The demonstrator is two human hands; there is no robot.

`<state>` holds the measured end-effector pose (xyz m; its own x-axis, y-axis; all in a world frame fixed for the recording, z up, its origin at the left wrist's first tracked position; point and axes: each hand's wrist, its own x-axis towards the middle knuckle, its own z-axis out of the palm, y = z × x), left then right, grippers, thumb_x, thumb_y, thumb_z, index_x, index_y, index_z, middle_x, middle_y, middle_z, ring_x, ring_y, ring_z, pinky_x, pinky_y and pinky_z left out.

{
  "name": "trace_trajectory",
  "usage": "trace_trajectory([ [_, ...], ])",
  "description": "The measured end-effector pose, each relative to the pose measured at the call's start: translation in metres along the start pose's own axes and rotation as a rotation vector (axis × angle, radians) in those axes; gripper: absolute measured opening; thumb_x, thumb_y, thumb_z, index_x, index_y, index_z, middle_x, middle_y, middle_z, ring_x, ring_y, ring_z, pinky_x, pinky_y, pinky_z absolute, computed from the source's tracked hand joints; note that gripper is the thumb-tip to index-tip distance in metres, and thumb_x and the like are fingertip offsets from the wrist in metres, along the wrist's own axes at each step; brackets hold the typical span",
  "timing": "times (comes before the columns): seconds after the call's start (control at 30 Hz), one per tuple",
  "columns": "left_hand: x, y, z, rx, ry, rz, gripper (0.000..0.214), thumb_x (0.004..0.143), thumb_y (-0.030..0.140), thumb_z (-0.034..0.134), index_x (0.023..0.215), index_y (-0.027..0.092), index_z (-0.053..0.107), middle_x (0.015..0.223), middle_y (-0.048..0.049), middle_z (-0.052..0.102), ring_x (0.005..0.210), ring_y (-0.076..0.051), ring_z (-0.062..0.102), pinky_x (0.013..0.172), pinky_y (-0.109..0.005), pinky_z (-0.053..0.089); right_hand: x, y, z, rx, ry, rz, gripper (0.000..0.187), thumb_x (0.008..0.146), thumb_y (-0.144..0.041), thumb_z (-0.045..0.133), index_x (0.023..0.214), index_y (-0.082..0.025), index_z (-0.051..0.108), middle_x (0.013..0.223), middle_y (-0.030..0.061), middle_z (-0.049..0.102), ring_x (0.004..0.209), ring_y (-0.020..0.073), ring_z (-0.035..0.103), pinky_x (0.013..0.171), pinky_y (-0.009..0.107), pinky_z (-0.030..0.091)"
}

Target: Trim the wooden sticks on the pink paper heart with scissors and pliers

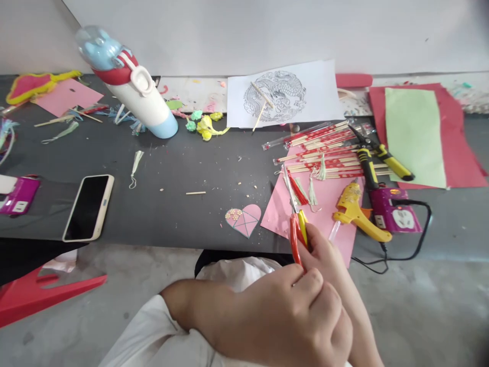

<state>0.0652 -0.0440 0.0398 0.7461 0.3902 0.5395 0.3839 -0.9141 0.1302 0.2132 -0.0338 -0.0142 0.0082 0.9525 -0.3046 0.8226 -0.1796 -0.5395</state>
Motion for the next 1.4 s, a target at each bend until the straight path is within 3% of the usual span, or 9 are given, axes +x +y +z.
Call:
trace_trajectory([
  [0.17, -0.001, -0.002, -0.004, 0.005, -0.043, -0.006, 0.008, 0.077, 0.011, 0.06, 0.07, 0.012, 0.064, 0.06, -0.0031, 0.057, 0.055, -0.015, 0.057, 0.047, -0.029, 0.046, 0.005, -0.002, -0.004, -0.083, -0.084, 0.154, 0.024, 0.086, -0.043, 0.047, 0.099, -0.024, 0.055, 0.058, -0.0006, 0.059, 0.05, 0.0192, 0.054, 0.049, 0.028, 0.037],
  [0.47, -0.011, -0.007, -0.009, 0.058, -0.144, -0.075, 0.01, 0.079, 0.01, 0.056, 0.071, 0.013, 0.059, 0.061, -0.0016, 0.053, 0.054, -0.014, 0.053, 0.047, -0.028, 0.043, 0.025, -0.013, 0.006, -0.394, -0.003, 0.006, 0.021, 0.087, -0.033, 0.048, 0.1, -0.019, 0.055, 0.071, 0.0041, 0.065, 0.06, 0.0197, 0.059, 0.051, 0.026, 0.029],
  [0.63, -0.01, -0.012, -0.014, 0.119, -0.149, -0.137, 0.011, 0.079, 0.008, 0.055, 0.07, 0.014, 0.055, 0.062, -0.0006, 0.05, 0.055, -0.013, 0.05, 0.047, -0.028, 0.04, 0.038, -0.029, 0.01, -0.437, 0.015, 0.016, 0.021, 0.088, -0.033, 0.046, 0.099, -0.017, 0.054, 0.075, 0.0067, 0.067, 0.065, 0.0212, 0.061, 0.051, 0.027, 0.028],
  [0.77, -0.008, -0.019, -0.016, 0.129, -0.234, -0.152, 0.011, 0.079, 0.008, 0.054, 0.071, 0.016, 0.051, 0.065, -0.0007, 0.05, 0.057, -0.014, 0.049, 0.049, -0.028, 0.039, 0.043, -0.039, 0.012, -0.418, 0.011, 0.023, 0.019, 0.087, -0.026, 0.048, 0.101, -0.015, 0.054, 0.084, 0.0091, 0.067, 0.07, 0.0224, 0.064, 0.053, 0.028, 0.031],
  [0.87, -0.005, -0.027, -0.012, 0.156, -0.242, -0.237, 0.01, 0.079, 0.009, 0.055, 0.074, 0.016, 0.049, 0.068, -0.0009, 0.051, 0.06, -0.015, 0.051, 0.051, -0.028, 0.039, 0.042, -0.041, 0.014, -0.382, 0.038, -0.004, 0.019, 0.088, -0.021, 0.048, 0.104, -0.015, 0.053, 0.094, 0.0119, 0.066, 0.076, 0.023, 0.064, 0.054, 0.029, 0.035],
  [0.97, 0.002, -0.042, -0.007, 0.213, -0.27, -0.327, 0.013, 0.079, 0.008, 0.055, 0.072, 0.017, 0.048, 0.067, -0.0006, 0.051, 0.061, -0.016, 0.052, 0.052, -0.029, 0.038, 0.041, -0.039, 0.016, -0.401, 0.08, -0.088, 0.019, 0.089, -0.018, 0.046, 0.106, -0.015, 0.054, 0.097, 0.0137, 0.064, 0.08, 0.0239, 0.061, 0.057, 0.031, 0.038],
  [1.13, 0.022, -0.079, -0.004, 0.188, -0.509, -0.503, 0.016, 0.078, 0.003, 0.05, 0.07, 0.016, 0.053, 0.069, -0.0029, 0.056, 0.065, -0.017, 0.056, 0.055, -0.028, 0.041, 0.044, -0.033, 0.013, -0.447, 0.05, -0.196, 0.014, 0.088, -0.017, 0.048, 0.097, -0.015, 0.059, 0.091, 0.0136, 0.064, 0.088, 0.0265, 0.059, 0.074, 0.033, 0.043],
  [1.23, 0.032, -0.102, 0.0, 0.182, -0.629, -0.613, 0.016, 0.086, 0.007, 0.045, 0.079, 0.015, 0.056, 0.079, -0.0053, 0.058, 0.074, -0.019, 0.058, 0.06, -0.028, 0.043, 0.045, -0.029, 0.005, -0.396, 0.048, -0.202, 0.016, 0.091, -0.025, 0.049, 0.097, -0.014, 0.059, 0.091, 0.0113, 0.065, 0.084, 0.0245, 0.061, 0.07, 0.031, 0.042],
  [1.4, 0.048, -0.15, 0.018, 0.321, -0.618, -0.665, 0.022, 0.095, 0.018, 0.038, 0.091, 0.011, 0.058, 0.092, -0.0105, 0.059, 0.088, -0.023, 0.058, 0.068, -0.032, 0.046, 0.05, -0.022, -0.013, -0.33, 0.099, -0.213, 0.02, 0.096, -0.024, 0.041, 0.091, -0.017, 0.059, 0.08, 0.0061, 0.066, 0.07, 0.0194, 0.063, 0.059, 0.028, 0.036],
])
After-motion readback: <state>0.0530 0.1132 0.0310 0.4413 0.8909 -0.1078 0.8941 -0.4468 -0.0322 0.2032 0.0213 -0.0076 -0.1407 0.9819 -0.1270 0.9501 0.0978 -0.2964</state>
